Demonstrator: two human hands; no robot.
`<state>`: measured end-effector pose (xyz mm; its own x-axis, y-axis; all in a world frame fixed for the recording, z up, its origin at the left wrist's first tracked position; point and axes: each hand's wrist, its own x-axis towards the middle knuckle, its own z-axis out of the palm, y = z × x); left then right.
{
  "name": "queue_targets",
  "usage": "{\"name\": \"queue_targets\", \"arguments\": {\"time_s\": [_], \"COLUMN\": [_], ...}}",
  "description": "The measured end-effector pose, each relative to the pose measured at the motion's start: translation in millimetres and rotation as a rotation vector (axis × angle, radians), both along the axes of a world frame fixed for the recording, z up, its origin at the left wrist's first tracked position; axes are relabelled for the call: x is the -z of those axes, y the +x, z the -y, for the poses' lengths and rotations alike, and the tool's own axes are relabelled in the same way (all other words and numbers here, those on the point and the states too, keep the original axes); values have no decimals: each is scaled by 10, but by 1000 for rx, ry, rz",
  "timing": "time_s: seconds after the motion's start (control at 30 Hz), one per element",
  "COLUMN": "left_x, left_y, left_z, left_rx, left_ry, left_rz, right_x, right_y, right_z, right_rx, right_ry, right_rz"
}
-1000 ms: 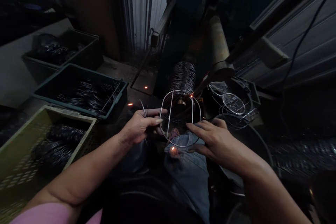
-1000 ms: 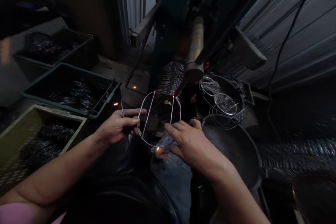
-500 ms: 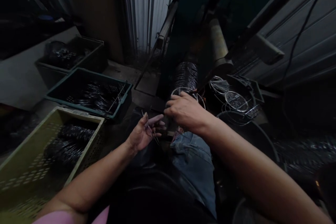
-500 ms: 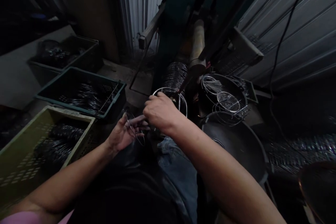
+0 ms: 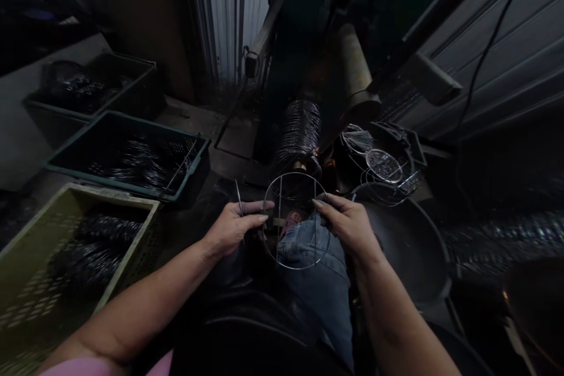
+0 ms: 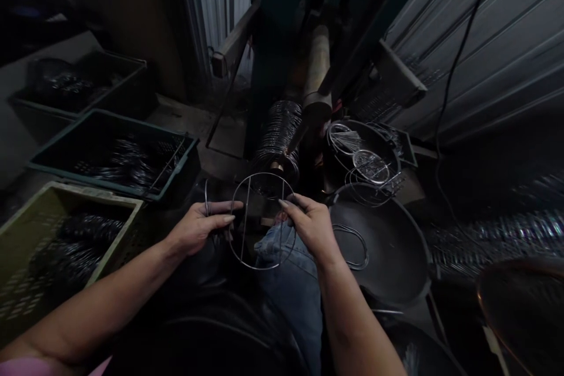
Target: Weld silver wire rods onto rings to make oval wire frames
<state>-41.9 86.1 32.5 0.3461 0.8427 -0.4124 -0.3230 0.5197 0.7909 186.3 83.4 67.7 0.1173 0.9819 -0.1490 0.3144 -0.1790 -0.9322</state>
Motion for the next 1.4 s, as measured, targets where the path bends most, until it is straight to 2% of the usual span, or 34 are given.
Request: {"name": "queue_targets", "arguments": {"time_s": [0.33, 0.53, 0.7, 0.97, 1.2, 1.4], "left_x": [-181, -280, -325, -332, -355, -435], "left_y": [126, 205, 216, 223, 413, 571], "left_z": [-245, -360, -375, -398, -435, -561], "left_rx": [-90, -114, -118, -83, 73, 69], "left_ry": [9, 16, 20, -12, -26, -44], "left_rz": [-6, 13, 37, 38, 70, 92], "right_x": [-130, -292, -305, -316, -312, -294], "right_y": [83, 58, 64, 40, 213, 290], "right_z": [-380, -558, -618, -527, -234, -248], "right_rx": [35, 127, 139, 152, 376, 482], "right_ry": [46, -36, -63, -36, -28, 6], "right_rz": [24, -121, -180, -235, -182, -204]}}
